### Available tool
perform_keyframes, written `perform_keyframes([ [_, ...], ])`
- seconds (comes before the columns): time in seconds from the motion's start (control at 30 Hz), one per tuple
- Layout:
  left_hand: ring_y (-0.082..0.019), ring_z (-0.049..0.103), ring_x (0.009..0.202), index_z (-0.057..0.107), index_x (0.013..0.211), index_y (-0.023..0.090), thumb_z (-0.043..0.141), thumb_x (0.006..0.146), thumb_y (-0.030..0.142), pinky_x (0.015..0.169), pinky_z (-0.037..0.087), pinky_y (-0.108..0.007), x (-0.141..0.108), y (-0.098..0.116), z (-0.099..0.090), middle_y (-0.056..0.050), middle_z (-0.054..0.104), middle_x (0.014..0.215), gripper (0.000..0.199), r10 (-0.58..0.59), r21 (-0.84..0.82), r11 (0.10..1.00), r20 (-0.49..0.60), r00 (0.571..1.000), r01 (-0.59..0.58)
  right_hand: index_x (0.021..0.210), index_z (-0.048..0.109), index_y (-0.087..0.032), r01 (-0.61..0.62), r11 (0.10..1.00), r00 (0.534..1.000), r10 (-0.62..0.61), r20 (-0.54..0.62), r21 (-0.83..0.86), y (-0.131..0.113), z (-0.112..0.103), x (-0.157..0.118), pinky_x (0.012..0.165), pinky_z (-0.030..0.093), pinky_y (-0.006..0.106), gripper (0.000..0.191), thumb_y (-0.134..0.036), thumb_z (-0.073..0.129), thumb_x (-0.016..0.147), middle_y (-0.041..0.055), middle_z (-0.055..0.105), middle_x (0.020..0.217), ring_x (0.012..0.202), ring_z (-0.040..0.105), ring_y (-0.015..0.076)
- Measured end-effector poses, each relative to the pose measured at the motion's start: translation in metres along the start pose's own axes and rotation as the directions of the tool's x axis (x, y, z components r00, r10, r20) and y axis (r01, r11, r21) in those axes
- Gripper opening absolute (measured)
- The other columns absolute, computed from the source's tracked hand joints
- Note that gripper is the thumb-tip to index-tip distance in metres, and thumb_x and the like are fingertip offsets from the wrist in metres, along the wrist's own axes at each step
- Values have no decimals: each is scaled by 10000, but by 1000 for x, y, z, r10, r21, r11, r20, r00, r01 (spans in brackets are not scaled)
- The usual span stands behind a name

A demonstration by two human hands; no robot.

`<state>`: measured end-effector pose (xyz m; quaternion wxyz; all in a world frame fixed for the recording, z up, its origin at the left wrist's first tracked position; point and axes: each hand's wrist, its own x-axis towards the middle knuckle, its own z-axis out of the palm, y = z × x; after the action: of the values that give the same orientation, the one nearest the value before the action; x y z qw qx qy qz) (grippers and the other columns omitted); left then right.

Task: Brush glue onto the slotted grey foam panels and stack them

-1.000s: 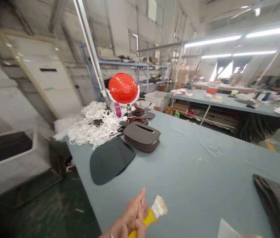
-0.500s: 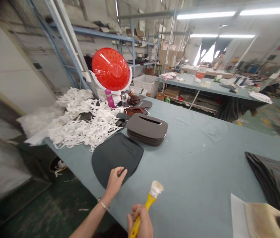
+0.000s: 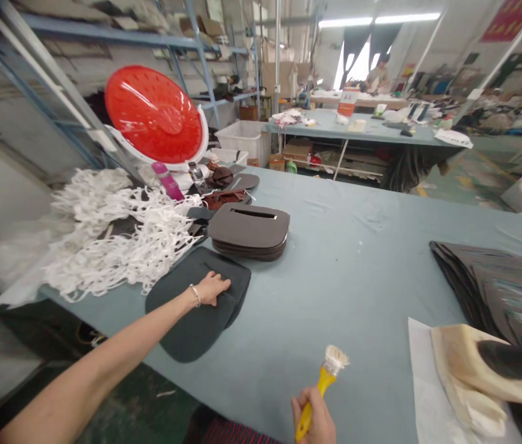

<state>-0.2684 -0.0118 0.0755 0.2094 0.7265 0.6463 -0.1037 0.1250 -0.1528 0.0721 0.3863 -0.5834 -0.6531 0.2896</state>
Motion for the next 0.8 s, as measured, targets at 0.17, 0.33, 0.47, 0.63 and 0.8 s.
perform_keyframes([
  [0.17, -229, 516, 973, 614, 779, 252, 774, 543, 321, 904, 264, -373, 6, -12, -21, -23, 640, 871, 294, 43, 16, 999, 70, 997, -45, 699, 461, -207, -35, 999, 999, 35, 6, 5, 0, -11, 29, 552, 436, 192, 371, -550, 520, 829, -18, 498, 619, 534, 485, 105],
  [0.33, -265, 468, 1060, 611, 952, 227, 708, 647, 321, 955, 236, -434, 13, -9, -50, -83, 601, 1041, 334, -14, 20, 1000, -73, 997, 15, 694, 469, -202, -84, 989, 988, 66, 139, 123, 1, -8, 36, 509, 432, 194, 299, -451, 565, 828, -19, 514, 624, 506, 496, 95],
  [0.47, -263, 424, 1151, 511, 1154, 194, 628, 742, 322, 981, 264, -420, 9, 48, -51, -114, 511, 1215, 447, 16, -47, 998, -233, 972, -28, 749, 461, -203, -259, 904, 961, 208, 180, 341, -14, -8, 45, 472, 441, 204, 274, -437, 575, 833, -4, 566, 666, 507, 547, 107],
  [0.63, -157, 559, 921, 620, 939, 217, 410, 887, 378, 859, 401, -281, -26, 172, -41, -36, 625, 964, 269, 143, -599, 709, -395, 907, -373, 792, 398, -213, -310, 698, 945, 301, 129, 645, -51, -28, 70, 566, 517, 256, 308, -440, 605, 823, 18, 636, 769, 651, 648, 155],
  [0.8, -150, 589, 851, 629, 983, 219, 604, 774, 386, 799, 453, -272, -63, 258, -33, -29, 656, 938, 269, 63, -852, 338, -403, 913, -399, 848, 399, -222, -212, 647, 966, 253, 56, 732, -83, -45, 70, 774, 529, 334, 242, -385, 577, 861, 40, 659, 923, 851, 648, 169],
])
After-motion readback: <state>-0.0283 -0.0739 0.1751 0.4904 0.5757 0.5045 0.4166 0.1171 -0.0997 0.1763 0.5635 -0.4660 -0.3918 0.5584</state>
